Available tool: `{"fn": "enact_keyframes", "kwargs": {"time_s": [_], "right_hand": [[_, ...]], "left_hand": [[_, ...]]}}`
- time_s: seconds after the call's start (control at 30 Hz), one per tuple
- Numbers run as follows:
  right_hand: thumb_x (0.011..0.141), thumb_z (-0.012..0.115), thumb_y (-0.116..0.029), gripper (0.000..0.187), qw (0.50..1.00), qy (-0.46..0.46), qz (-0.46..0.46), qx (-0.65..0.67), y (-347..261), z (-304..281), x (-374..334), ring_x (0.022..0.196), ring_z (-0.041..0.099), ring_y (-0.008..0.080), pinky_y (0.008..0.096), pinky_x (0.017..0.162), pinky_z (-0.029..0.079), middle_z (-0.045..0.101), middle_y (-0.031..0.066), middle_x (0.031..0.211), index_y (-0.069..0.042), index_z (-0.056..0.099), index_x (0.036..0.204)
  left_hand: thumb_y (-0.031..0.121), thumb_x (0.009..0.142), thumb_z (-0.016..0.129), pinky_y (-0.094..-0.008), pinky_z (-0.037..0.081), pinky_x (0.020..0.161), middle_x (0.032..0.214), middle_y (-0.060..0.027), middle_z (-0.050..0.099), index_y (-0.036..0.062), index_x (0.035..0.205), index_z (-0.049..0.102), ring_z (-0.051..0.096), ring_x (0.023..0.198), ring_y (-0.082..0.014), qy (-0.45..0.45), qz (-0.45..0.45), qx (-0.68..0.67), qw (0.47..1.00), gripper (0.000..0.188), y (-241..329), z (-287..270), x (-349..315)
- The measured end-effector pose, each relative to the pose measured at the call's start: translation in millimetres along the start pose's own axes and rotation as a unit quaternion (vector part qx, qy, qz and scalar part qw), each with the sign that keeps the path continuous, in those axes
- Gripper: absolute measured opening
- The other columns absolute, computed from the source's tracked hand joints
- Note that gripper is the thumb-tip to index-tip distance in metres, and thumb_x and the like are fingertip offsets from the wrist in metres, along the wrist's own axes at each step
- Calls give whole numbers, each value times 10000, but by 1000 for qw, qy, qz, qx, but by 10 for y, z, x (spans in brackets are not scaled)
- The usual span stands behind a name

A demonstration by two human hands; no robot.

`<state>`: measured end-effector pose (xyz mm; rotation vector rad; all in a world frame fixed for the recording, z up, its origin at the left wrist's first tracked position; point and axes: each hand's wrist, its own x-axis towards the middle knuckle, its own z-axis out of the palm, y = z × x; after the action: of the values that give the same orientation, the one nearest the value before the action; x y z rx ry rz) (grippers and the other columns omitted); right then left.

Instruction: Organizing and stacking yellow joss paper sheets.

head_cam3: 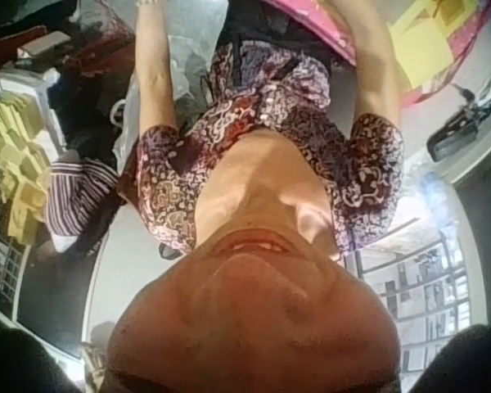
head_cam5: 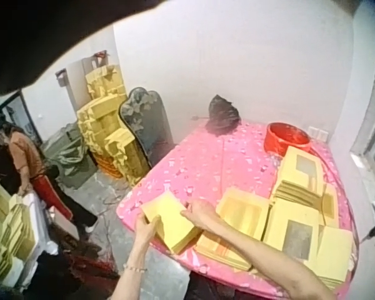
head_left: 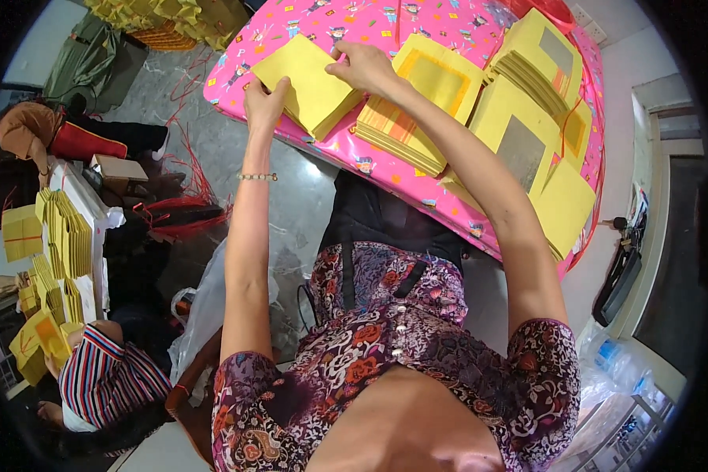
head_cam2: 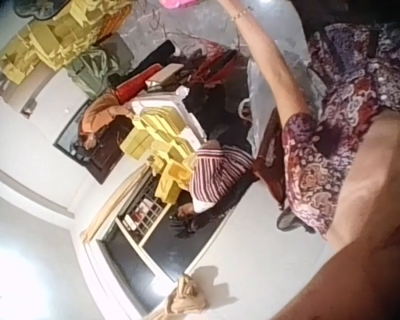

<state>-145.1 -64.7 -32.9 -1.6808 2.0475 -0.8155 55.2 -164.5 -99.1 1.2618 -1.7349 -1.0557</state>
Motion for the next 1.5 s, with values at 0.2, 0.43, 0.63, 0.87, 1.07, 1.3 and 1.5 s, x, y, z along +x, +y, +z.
{"fn": "enact_keyframes", "kwargs": {"time_s": [0.2, 0.43, 0.63, 0.87, 1.07, 1.3, 1.5], "right_hand": [[787, 637, -345, 335, 1000, -10, -1, -29, -93, -10, -10, 875, 637, 325, 442, 764, 491, 662, 153, 861, -69, 617, 976], [749, 696, -351, 326, 988, 27, -25, -148, -94, 1, -17, 831, 644, 337, 475, 711, 496, 664, 144, 837, -61, 644, 891], [761, 695, -345, 312, 988, 52, -52, -137, 13, 70, -23, 823, 646, 341, 475, 699, 499, 661, 146, 827, -67, 644, 892], [801, 666, -346, 328, 991, 75, -59, -93, 49, 43, -108, 858, 630, 356, 464, 720, 493, 645, 161, 873, -61, 630, 960], [813, 659, -326, 334, 986, 62, -101, -117, 215, -451, -565, 861, 625, 333, 413, 738, 495, 642, 138, 923, -58, 611, 1006], [778, 687, -319, 376, 980, 1, -65, -187, 232, -774, -1579, 842, 604, 335, 425, 724, 483, 597, 143, 889, -43, 593, 1017], [692, 744, -268, 421, 970, 67, -90, -214, 274, -576, -1912, 808, 570, 313, 418, 700, 480, 543, 123, 865, -50, 552, 996]], "left_hand": [[285, 757, 702, -345, 508, 725, 889, -142, 689, -10, 1017, 631, 669, 814, -238, 11, 7, 20, 1000, 400, 57, -52, -54], [277, 728, 696, -409, 498, 771, 904, -212, 662, -26, 1077, 580, 644, 857, -346, 33, 30, 206, 978, 476, 373, 13, -197], [133, 690, 679, -410, 397, 951, 1226, -254, 484, 19, 1205, 522, 454, 1170, -373, 168, 234, 291, 912, 550, 464, 134, -283], [-154, 630, 521, -426, 361, 1029, 1275, -151, 501, 135, 1241, 546, 440, 1191, -361, -76, 307, 203, 927, 676, 404, 286, -152], [-153, 640, 532, -431, 356, 1035, 1280, -149, 504, 145, 1236, 556, 424, 1203, -364, -64, 320, 203, 923, 666, 337, 268, -159], [-142, 666, 433, -441, 308, 1060, 1293, -169, 490, 109, 1247, 524, 397, 1229, -364, -73, 330, 163, 927, 639, 324, 198, -110], [-141, 665, 456, -444, 322, 1055, 1312, -176, 464, 108, 1250, 516, 375, 1235, -370, -67, 337, 226, 911, 639, 419, 160, -106]]}}
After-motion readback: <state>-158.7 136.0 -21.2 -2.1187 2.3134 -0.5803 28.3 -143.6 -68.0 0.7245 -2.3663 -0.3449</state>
